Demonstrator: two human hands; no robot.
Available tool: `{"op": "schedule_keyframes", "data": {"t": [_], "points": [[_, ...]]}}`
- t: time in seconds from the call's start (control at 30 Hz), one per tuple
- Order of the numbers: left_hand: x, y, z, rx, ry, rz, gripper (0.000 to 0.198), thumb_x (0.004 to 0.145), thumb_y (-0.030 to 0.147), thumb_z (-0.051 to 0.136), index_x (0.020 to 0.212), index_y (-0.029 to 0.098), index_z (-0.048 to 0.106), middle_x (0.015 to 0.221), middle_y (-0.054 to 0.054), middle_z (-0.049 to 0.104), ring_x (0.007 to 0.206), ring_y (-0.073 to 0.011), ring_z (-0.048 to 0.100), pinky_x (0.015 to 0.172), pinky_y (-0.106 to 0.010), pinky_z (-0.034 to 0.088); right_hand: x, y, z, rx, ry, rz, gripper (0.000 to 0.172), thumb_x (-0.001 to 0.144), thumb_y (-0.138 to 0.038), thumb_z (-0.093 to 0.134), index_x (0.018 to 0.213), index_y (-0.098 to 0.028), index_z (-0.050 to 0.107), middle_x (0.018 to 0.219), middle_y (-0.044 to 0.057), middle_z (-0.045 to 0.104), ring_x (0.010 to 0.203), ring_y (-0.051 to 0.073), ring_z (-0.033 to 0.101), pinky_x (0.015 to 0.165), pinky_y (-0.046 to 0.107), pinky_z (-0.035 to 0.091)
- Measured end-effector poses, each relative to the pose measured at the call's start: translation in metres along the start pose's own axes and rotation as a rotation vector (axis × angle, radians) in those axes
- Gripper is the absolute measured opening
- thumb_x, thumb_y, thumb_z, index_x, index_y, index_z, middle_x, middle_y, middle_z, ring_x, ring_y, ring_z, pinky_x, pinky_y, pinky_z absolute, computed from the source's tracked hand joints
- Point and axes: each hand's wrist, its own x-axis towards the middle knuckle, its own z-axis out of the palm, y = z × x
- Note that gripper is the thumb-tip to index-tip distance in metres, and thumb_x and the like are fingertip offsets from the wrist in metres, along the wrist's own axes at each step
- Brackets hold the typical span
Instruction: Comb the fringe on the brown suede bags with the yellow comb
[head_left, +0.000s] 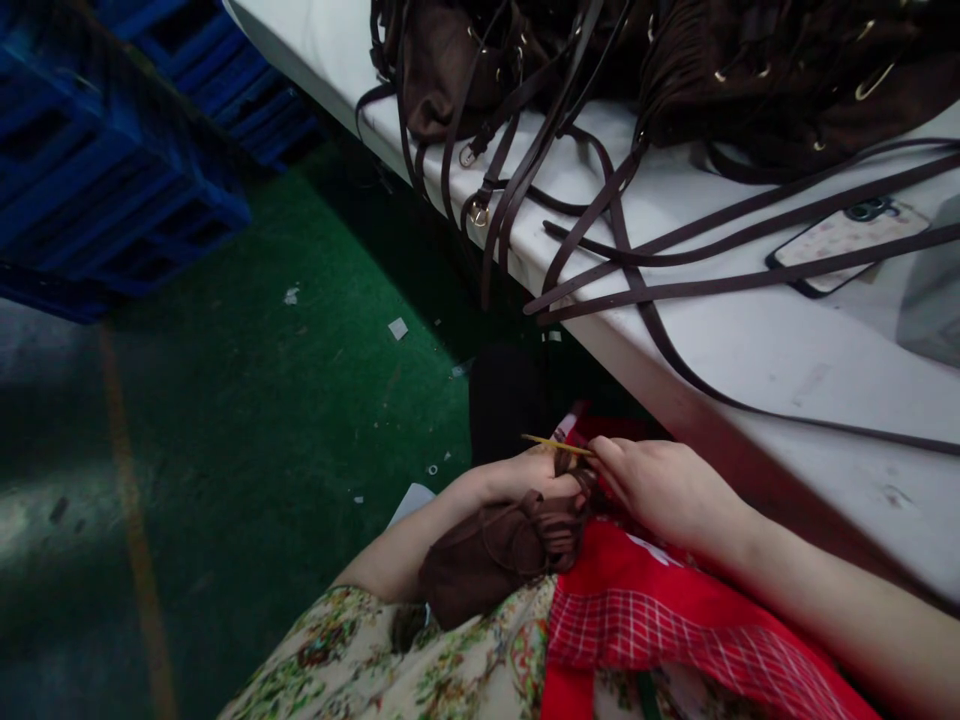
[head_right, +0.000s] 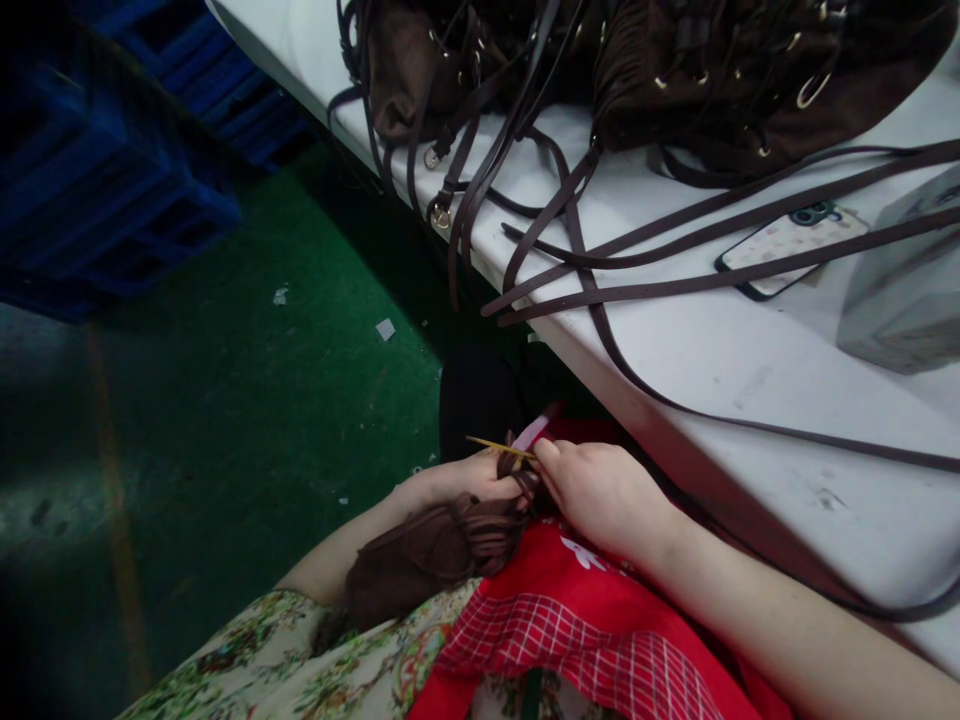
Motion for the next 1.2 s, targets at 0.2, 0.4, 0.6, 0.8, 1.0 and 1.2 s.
{"op": "schedule_keyframes", "data": {"t": [0.2, 0.4, 0.6, 0.8, 1.0, 1.2], "points": [[-0.003, 0.004, -0.002, 0.206, -0.017, 0.053, 0.036, 0.092, 0.036, 0.044, 0.069, 0.012, 0.058, 0.062, -0.001, 0.058, 0.059, -0.0093, 0.052, 0.061, -0.019, 0.044, 0.02, 0.02, 0.028, -0.034, -0.106, 0.163, 0.021, 0.096, -0.027, 0.034, 0.096, -0.02, 0.053, 0.081, 0.006, 0.069, 0.067, 0.02, 0.066, 0.054, 0.027, 0.036], [-0.007, -0.002, -0.004, 0.275, -0.023, 0.096, 0.043, 0.09, 0.047, 0.044, 0.066, 0.013, 0.058, 0.063, -0.003, 0.059, 0.06, -0.0104, 0.053, 0.062, -0.02, 0.044, 0.031, 0.067, 0.063, 0.158, -0.176, 0.436, 0.033, 0.099, -0.031, 0.027, 0.095, -0.016, 0.056, 0.088, 0.012, 0.07, 0.078, 0.021, 0.067, 0.065, 0.029, 0.041], [-0.003, -0.005, -0.006, 0.127, -0.027, 0.104, 0.042, 0.092, 0.043, 0.04, 0.066, 0.013, 0.054, 0.063, -0.002, 0.057, 0.06, -0.0094, 0.051, 0.062, -0.02, 0.043, 0.001, 0.039, 0.016, 0.263, 0.182, 0.235, 0.032, 0.099, -0.038, 0.026, 0.093, -0.021, 0.053, 0.075, 0.004, 0.066, 0.065, 0.018, 0.062, 0.061, 0.028, 0.038], [-0.003, -0.005, -0.001, -0.058, -0.013, 0.116, 0.026, 0.087, 0.033, 0.05, 0.072, 0.013, 0.054, 0.062, -0.001, 0.055, 0.056, -0.0091, 0.049, 0.057, -0.021, 0.041, -0.007, 0.007, -0.012, 0.167, 0.11, -0.035, 0.029, 0.099, -0.034, 0.029, 0.09, -0.022, 0.053, 0.075, 0.002, 0.067, 0.065, 0.017, 0.063, 0.059, 0.027, 0.037], [-0.002, -0.012, 0.002, -0.155, 0.039, 0.026, 0.017, 0.082, 0.027, 0.056, 0.074, 0.013, 0.055, 0.059, 0.001, 0.054, 0.053, -0.0088, 0.048, 0.053, -0.021, 0.04, -0.001, 0.011, -0.005, 0.124, 0.031, -0.029, 0.025, 0.099, -0.033, 0.031, 0.09, -0.022, 0.051, 0.076, 0.001, 0.067, 0.067, 0.017, 0.064, 0.059, 0.028, 0.036], [-0.002, -0.012, -0.001, -0.131, -0.019, 0.081, 0.018, 0.084, 0.023, 0.053, 0.07, 0.013, 0.053, 0.06, 0.001, 0.054, 0.055, -0.0083, 0.05, 0.057, -0.021, 0.041, -0.004, 0.013, -0.006, 0.139, 0.038, -0.017, 0.027, 0.099, -0.035, 0.029, 0.091, -0.022, 0.051, 0.077, 0.001, 0.067, 0.068, 0.018, 0.064, 0.06, 0.028, 0.037]]}}
